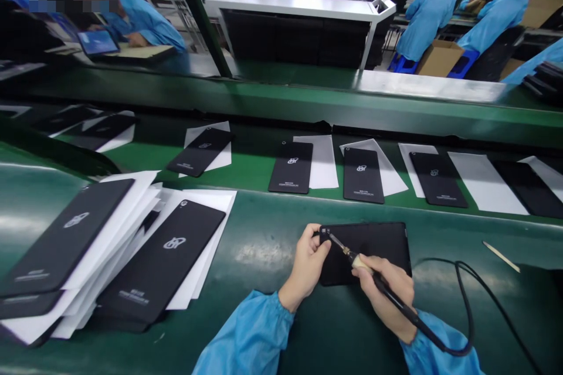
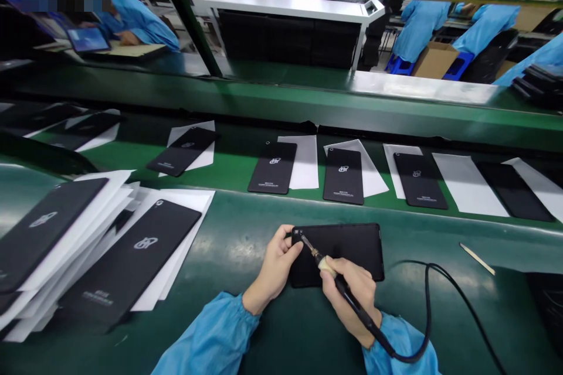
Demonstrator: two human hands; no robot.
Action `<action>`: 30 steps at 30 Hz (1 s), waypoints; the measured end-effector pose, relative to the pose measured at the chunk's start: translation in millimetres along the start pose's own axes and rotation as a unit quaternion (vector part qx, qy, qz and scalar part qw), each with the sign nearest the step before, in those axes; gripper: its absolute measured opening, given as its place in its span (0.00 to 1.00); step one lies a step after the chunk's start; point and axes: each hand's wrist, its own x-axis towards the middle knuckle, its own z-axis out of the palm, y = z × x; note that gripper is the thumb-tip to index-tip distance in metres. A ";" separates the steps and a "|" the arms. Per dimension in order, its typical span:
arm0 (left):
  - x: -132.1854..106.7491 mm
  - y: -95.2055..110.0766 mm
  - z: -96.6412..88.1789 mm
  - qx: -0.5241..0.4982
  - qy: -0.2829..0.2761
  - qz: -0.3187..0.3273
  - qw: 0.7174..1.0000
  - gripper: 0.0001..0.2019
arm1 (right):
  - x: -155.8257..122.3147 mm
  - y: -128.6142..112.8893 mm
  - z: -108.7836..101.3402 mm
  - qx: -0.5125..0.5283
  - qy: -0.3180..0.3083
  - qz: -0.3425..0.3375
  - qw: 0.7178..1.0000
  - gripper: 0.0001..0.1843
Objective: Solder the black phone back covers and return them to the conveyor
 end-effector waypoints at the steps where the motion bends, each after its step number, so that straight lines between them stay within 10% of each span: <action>1: -0.1 0.5 0.3 -0.001 0.001 -0.001 1.000 0.16 | 2.8 0.1 -3.4 -0.001 0.004 0.000 1.000 0.09; 11: -0.7 3.8 2.5 -0.007 -0.006 0.004 1.000 0.14 | 31.6 2.1 -19.2 0.110 -0.120 -0.018 0.986 0.11; 30: -0.6 4.6 2.8 -0.006 0.007 -0.004 1.000 0.14 | 36.4 10.4 -30.6 0.117 -0.110 -0.029 0.987 0.13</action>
